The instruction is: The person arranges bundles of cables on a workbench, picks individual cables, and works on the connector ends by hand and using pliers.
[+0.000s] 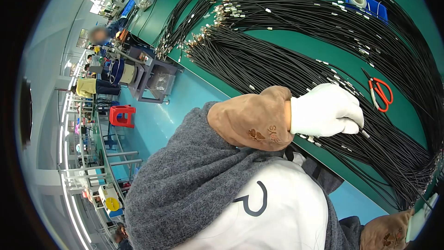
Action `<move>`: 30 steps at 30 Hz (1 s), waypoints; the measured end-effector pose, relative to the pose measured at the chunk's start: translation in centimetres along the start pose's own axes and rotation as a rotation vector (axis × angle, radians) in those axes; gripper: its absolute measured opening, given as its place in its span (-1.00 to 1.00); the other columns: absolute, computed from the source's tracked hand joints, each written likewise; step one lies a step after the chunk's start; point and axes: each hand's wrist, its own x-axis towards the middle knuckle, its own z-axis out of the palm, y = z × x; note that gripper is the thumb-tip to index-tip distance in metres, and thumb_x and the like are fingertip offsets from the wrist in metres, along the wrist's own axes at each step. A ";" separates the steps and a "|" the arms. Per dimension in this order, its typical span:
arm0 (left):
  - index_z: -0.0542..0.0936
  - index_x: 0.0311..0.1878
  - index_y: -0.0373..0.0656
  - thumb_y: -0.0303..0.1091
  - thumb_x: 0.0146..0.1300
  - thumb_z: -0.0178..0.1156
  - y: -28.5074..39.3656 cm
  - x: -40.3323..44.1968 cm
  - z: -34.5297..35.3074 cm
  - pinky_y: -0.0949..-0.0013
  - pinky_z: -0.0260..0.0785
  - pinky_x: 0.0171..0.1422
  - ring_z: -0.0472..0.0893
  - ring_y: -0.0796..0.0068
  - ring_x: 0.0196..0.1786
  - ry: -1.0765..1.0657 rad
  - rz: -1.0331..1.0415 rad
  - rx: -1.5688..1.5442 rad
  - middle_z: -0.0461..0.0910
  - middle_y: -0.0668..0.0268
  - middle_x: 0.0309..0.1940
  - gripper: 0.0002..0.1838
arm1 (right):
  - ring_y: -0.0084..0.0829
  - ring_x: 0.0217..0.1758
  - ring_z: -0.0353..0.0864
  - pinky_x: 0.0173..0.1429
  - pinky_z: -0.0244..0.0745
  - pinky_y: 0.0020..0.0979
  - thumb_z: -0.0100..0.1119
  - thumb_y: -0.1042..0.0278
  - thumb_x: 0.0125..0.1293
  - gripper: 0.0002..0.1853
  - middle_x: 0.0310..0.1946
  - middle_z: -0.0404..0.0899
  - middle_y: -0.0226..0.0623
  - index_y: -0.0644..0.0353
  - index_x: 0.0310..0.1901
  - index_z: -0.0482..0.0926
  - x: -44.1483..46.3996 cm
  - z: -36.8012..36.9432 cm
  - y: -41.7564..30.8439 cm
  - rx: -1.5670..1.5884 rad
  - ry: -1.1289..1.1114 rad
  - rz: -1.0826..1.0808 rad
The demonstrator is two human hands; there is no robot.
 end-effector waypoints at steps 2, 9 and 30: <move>0.72 -0.26 -0.14 -0.32 0.12 0.25 0.3 0.2 0.2 0.28 0.48 -0.09 0.63 0.27 -0.29 0.030 -0.025 -0.040 0.69 0.32 -0.34 -0.83 | -0.50 -0.54 0.24 -0.35 0.18 -0.35 -0.28 -0.22 0.45 -0.50 -0.65 0.26 -0.51 0.00 -0.45 0.38 0.0 0.2 0.1 -0.053 0.062 -0.019; 0.72 -0.24 -0.18 -0.49 0.09 0.26 0.8 0.6 0.7 0.39 0.46 -0.23 0.61 0.41 -0.39 0.161 -0.137 -0.275 0.69 0.29 -0.37 -0.84 | -0.50 -0.57 0.19 -0.41 0.12 -0.35 -0.27 -0.25 0.42 -0.48 -0.69 0.21 -0.51 -0.02 -0.51 0.36 -0.4 -0.5 0.1 -0.145 0.221 -0.061; 0.72 -0.24 -0.18 -0.50 0.08 0.27 1.4 1.3 0.7 0.43 0.47 -0.21 0.61 0.46 -0.36 0.112 -0.289 -0.422 0.70 0.30 -0.35 -0.84 | -0.50 -0.65 0.04 -0.55 -0.05 -0.36 -0.25 -0.32 0.35 -0.41 -0.77 0.07 -0.52 -0.06 -0.68 0.28 -1.5 1.2 0.7 -0.053 0.296 -0.097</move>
